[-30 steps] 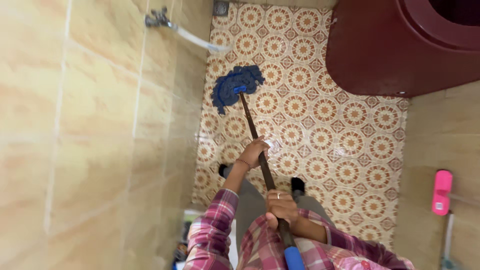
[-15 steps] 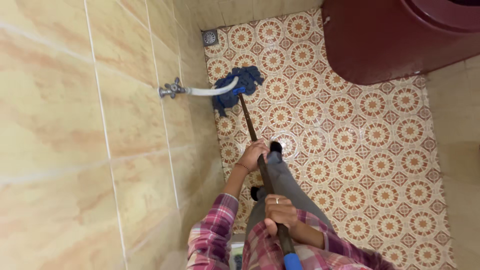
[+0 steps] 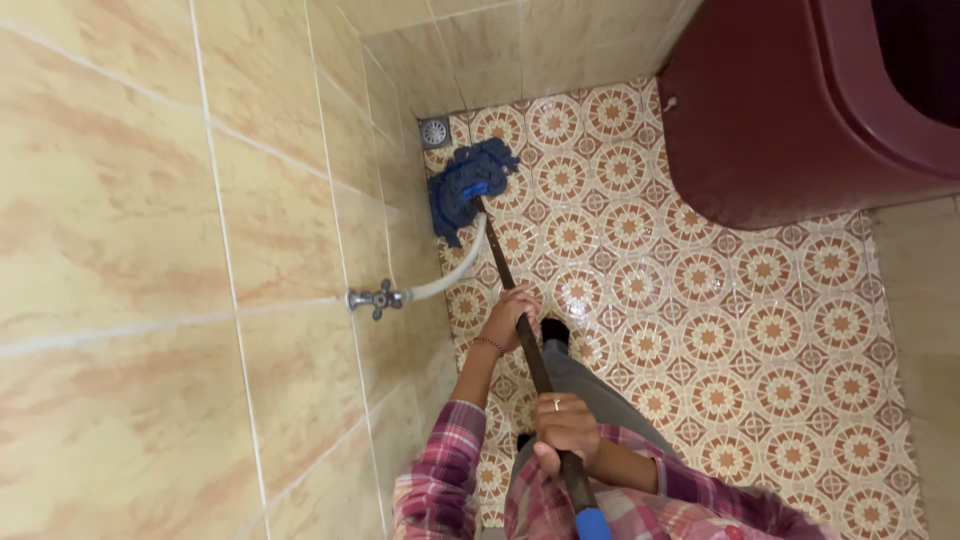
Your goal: The person mops the tiled floor of a bathroom using a blue string mop. They move the mop back and forth across the patterned tiles, cleaning around a red toilet and a white shelf with cleaning supplies.
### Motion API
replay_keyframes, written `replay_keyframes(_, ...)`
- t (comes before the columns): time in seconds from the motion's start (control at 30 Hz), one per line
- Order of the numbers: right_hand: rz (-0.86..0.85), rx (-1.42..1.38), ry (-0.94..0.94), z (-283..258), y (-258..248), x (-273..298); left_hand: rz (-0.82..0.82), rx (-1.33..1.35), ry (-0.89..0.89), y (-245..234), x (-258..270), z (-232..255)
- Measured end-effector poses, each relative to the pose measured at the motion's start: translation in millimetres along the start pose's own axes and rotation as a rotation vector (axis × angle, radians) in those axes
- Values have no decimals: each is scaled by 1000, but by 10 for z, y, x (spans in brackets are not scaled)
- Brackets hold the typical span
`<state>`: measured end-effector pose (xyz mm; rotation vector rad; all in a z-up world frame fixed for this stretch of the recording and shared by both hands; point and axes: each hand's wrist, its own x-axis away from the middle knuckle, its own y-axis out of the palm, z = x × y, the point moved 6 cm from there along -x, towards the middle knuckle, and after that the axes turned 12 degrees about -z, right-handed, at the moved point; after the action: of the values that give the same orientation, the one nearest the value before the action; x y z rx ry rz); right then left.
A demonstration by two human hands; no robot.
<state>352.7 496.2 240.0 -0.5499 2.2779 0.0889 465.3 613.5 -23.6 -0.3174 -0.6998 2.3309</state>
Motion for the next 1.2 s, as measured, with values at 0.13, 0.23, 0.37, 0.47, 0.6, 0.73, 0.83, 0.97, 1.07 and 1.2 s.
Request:
replay_keyframes(0.13, 9, 5, -17, 103, -28, -58, 33, 50, 5, -34, -75, -85)
replay_keyframes(0.23, -75, 19, 23, 59, 26, -8, -73, 47, -34, 0, -12, -96)
replay_keyframes(0.37, -168, 74, 43, -105, 154, 155, -26, 43, 58, 73, 156, 53)
replay_keyframes(0.47, -132, 102, 112, -414, 318, 362, 2, 32, 92, 272, 424, 240)
replay_keyframes(0.6, -133, 139, 101, -852, 644, 696, -44, 54, 186, 566, 787, 486)
replay_keyframes(0.73, -87, 133, 111, -1411, 876, 1019, -83, 28, 143, 935, 1259, 848)
replay_keyframes(0.83, -63, 131, 116, -1742, 980, 1207, -139, 24, 98, 1160, 1520, 1082)
replay_keyframes(0.97, -48, 159, 121, -1922, 1076, 1392, -210, 60, 126, 1360, 1641, 1236)
replay_keyframes(1.07, -11, 161, 126, -1911, 1075, 1475, -198, 69, 181, 1372, 1606, 1264)
replay_keyframes(1.2, 86, 134, 57, -1799, 964, 1427, -337, 68, 49, 1329, 1448, 1189)
